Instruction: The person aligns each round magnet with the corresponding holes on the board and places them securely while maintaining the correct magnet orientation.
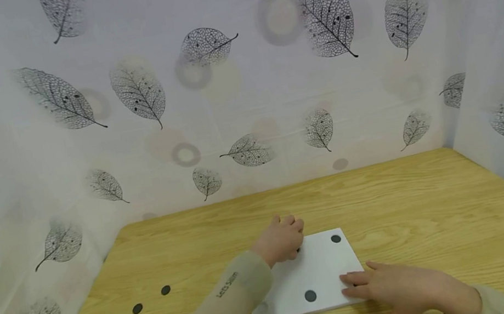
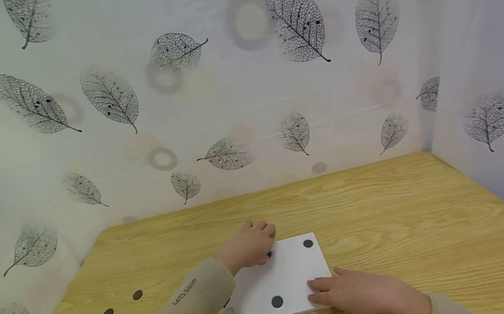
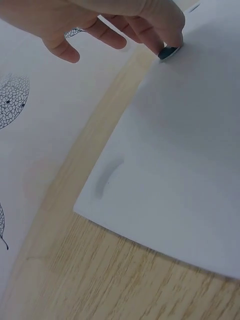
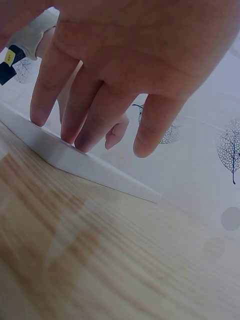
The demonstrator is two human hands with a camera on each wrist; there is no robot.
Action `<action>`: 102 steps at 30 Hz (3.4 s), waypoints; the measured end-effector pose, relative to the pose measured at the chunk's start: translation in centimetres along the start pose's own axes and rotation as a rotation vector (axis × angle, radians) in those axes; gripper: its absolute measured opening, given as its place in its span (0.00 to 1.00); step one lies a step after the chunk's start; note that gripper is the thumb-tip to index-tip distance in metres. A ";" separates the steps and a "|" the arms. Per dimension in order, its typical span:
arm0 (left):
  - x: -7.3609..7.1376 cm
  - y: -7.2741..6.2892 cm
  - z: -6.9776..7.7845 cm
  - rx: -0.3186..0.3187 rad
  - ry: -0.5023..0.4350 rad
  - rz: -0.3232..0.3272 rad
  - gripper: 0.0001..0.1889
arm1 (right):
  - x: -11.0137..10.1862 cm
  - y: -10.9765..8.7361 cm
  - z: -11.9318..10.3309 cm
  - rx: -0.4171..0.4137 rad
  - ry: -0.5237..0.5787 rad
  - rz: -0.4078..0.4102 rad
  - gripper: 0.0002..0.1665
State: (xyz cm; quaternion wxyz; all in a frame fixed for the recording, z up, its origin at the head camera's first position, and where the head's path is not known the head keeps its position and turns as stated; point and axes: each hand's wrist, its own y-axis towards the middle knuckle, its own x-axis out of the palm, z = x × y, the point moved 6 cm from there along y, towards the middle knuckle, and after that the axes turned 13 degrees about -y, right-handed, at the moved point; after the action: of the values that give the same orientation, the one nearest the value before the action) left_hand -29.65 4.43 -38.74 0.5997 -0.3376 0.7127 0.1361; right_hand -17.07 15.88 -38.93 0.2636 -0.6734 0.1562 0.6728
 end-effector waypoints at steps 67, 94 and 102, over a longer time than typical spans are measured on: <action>-0.5 -5.3 -3.1 0.014 -0.201 0.149 0.10 | -0.1 -0.1 0.0 0.048 0.018 -0.038 0.38; 3.8 -12.7 -8.3 -0.062 -0.351 0.238 0.08 | 0.1 -0.2 -0.1 0.022 -0.039 0.008 0.39; 5.0 -14.4 -9.9 -0.107 -0.348 0.256 0.08 | 0.2 -0.2 0.0 0.021 -0.027 -0.007 0.38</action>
State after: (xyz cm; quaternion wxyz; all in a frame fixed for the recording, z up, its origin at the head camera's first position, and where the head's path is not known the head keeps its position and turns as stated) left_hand -28.24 -13.68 -38.05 0.6727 -0.2469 0.6272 0.3050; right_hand -16.96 16.03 -39.13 0.2753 -0.6618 0.1574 0.6793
